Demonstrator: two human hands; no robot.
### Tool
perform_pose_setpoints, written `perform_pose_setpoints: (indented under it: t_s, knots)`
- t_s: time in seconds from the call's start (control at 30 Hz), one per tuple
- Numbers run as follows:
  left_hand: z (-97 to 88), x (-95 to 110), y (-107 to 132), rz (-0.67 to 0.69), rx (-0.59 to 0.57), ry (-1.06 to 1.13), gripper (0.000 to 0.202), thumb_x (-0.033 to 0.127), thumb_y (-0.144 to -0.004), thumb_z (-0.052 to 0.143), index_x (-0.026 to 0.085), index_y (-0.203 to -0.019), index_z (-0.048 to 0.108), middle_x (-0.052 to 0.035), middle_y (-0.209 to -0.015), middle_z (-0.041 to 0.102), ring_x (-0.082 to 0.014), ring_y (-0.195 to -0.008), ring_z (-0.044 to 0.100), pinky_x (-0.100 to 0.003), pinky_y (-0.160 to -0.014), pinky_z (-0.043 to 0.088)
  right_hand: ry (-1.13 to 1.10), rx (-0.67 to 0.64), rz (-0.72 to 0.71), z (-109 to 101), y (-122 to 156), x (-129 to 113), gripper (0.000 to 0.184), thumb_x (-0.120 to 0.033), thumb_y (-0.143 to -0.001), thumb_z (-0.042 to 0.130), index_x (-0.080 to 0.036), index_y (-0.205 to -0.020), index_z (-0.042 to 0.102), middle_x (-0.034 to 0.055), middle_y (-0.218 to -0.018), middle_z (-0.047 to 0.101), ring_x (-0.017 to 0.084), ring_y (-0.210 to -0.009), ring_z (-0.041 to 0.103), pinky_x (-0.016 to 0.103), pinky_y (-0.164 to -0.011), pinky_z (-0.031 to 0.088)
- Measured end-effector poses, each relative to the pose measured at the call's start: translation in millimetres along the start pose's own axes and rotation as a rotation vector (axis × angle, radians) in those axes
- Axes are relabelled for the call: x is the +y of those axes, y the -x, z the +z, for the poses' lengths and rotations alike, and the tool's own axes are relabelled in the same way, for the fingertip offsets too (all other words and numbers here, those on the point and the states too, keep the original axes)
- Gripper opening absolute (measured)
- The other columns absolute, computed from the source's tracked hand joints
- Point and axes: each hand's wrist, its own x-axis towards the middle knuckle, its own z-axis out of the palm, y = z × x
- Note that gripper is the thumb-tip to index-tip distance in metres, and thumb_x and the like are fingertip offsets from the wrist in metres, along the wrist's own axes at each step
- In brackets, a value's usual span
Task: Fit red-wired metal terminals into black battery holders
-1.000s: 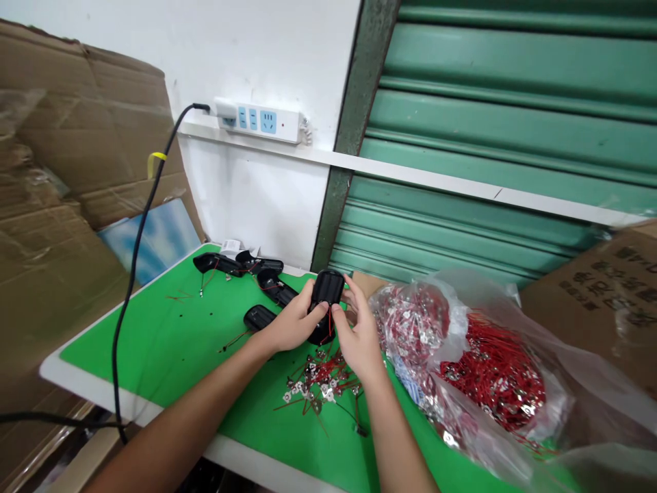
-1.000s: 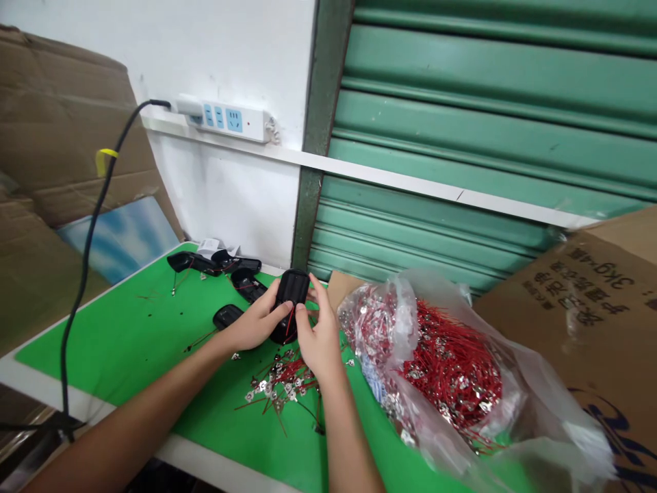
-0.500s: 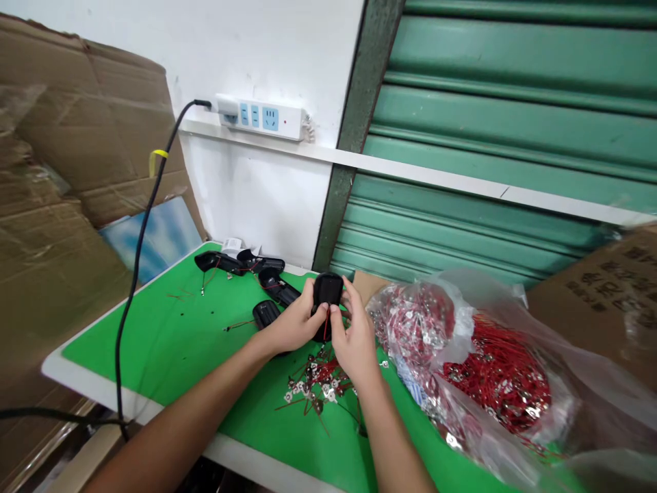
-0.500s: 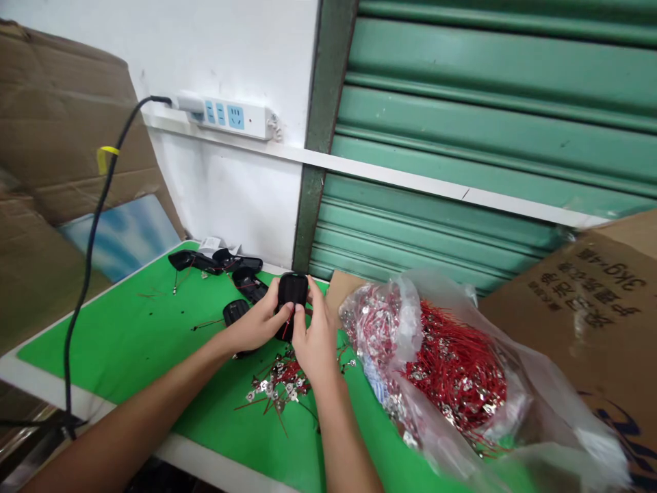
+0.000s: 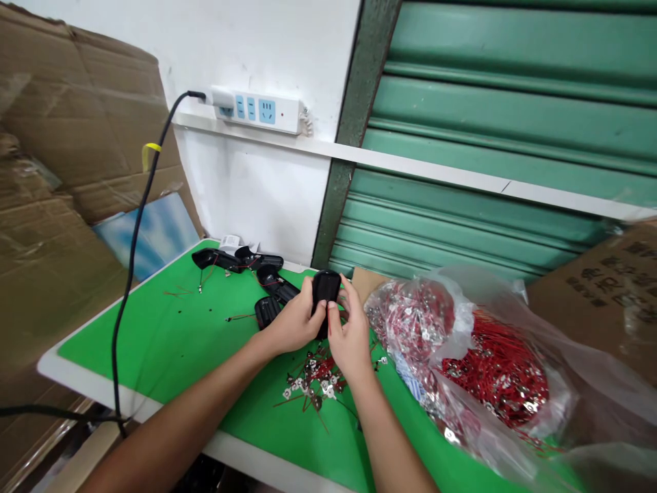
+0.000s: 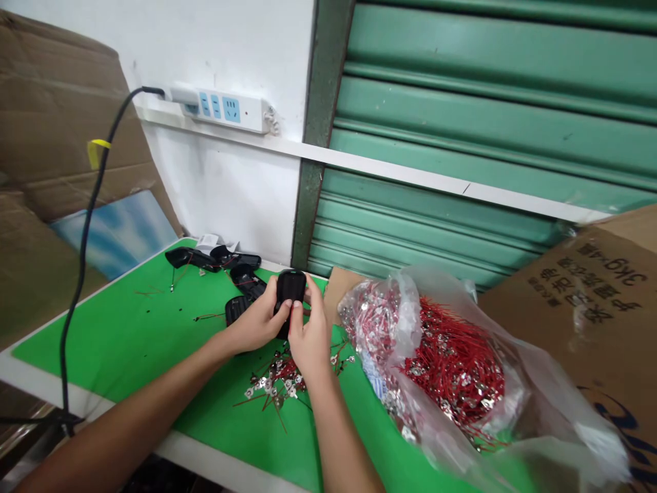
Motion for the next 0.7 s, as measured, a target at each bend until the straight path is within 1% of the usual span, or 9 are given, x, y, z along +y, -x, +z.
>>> perform_pose_setpoints:
  t_s: [0.13,0.23,0.3,0.37,0.5,0.57,0.63,0.67,0.7]
  knots:
    - [-5.2,0.9,-4.7,-0.068,-0.021,0.155,0.031,0.031,-0.094,0.038,0.015,-0.12,0.038,-0.0099,-0.116,0.052,-0.0238,-0.123,0.048,-0.044,-0.113,0.04,-0.165,-0.062,0.048,-7.6,-6.5,-0.1,0.052,-0.031,-0.094,0.057,-0.024,-0.145,0.053,0.0109,-0.121,0.07,0.023,-0.11,0.069,0.035,-0.089,0.058]
    - [-7.4,-1.6,-7.0,-0.043,-0.011,0.221,0.042,0.036,-0.094,0.043,0.015,-0.13,0.036,-0.0096,-0.124,0.049,-0.023,-0.125,0.046,-0.045,-0.117,0.037,-0.242,-0.091,0.076,-12.9,-10.6,-1.7,0.049,-0.034,-0.092,0.06,-0.023,-0.139,0.059,0.0096,-0.116,0.072,0.021,-0.103,0.071,0.035,-0.089,0.058]
    - [-7.6,-4.3,-6.0,0.0,-0.02,0.214,0.047,0.039,-0.094,0.046,0.015,-0.132,0.034,-0.01,-0.125,0.049,-0.0229,-0.125,0.045,-0.045,-0.118,0.036,-0.257,-0.079,0.09,-14.0,-11.6,-2.1,0.047,-0.035,-0.091,0.061,-0.023,-0.136,0.062,0.0092,-0.114,0.073,0.021,-0.101,0.072,0.036,-0.091,0.057]
    - [-7.0,-7.1,-3.8,0.028,-0.042,0.185,0.048,0.042,-0.095,0.045,0.013,-0.132,0.035,-0.0104,-0.121,0.05,-0.0234,-0.126,0.044,-0.045,-0.119,0.037,-0.266,-0.061,0.11,-13.4,-11.7,-1.6,0.046,-0.036,-0.089,0.063,-0.022,-0.133,0.064,0.0092,-0.112,0.073,0.021,-0.1,0.072,0.036,-0.092,0.057]
    - [-5.1,-7.5,-5.8,0.054,-0.061,0.13,0.053,0.047,-0.095,0.046,0.01,-0.131,0.037,-0.0132,-0.121,0.051,-0.0253,-0.128,0.043,-0.049,-0.121,0.034,-0.28,-0.031,0.174,-12.7,-12.3,-0.9,0.045,-0.037,-0.084,0.068,-0.022,-0.127,0.068,0.0078,-0.107,0.074,0.02,-0.094,0.072,0.033,-0.085,0.057]
    - [-7.0,-0.5,-10.6,0.04,-0.044,0.171,0.057,0.049,-0.092,0.051,0.01,-0.132,0.038,-0.0151,-0.126,0.05,-0.0262,-0.131,0.042,-0.048,-0.123,0.032,-0.327,-0.001,0.209,-14.9,-14.1,-2.9,0.046,-0.039,-0.081,0.073,-0.022,-0.123,0.07,0.0071,-0.103,0.074,0.019,-0.091,0.071,0.03,-0.08,0.056]
    - [-14.0,12.9,-9.2,-0.013,-0.041,0.315,0.062,0.051,-0.09,0.054,0.011,-0.135,0.038,-0.0157,-0.132,0.05,-0.0264,-0.132,0.044,-0.046,-0.122,0.034,-0.454,0.035,0.261,-18.9,-16.9,-6.6,0.05,-0.046,-0.079,0.075,-0.022,-0.122,0.07,0.0072,-0.103,0.074,0.018,-0.087,0.071,0.027,-0.069,0.055]
    - [-19.6,21.0,-2.5,-0.051,-0.06,0.412,0.065,0.052,-0.09,0.054,0.012,-0.139,0.037,-0.0153,-0.134,0.051,-0.0262,-0.132,0.047,-0.045,-0.121,0.037,-0.534,0.053,0.292,-21.3,-18.4,-8.6,0.052,-0.05,-0.078,0.075,-0.022,-0.122,0.069,0.0074,-0.103,0.074,0.018,-0.083,0.07,0.026,-0.062,0.054]
    - [-26.0,29.0,10.0,-0.089,-0.1,0.507,0.067,0.054,-0.091,0.051,0.015,-0.142,0.036,-0.0143,-0.134,0.052,-0.0257,-0.129,0.051,-0.044,-0.117,0.042,-0.609,0.074,0.318,-23.6,-19.9,-10.5,0.055,-0.055,-0.077,0.074,-0.022,-0.121,0.069,0.0075,-0.102,0.073,0.017,-0.078,0.069,0.025,-0.056,0.051]
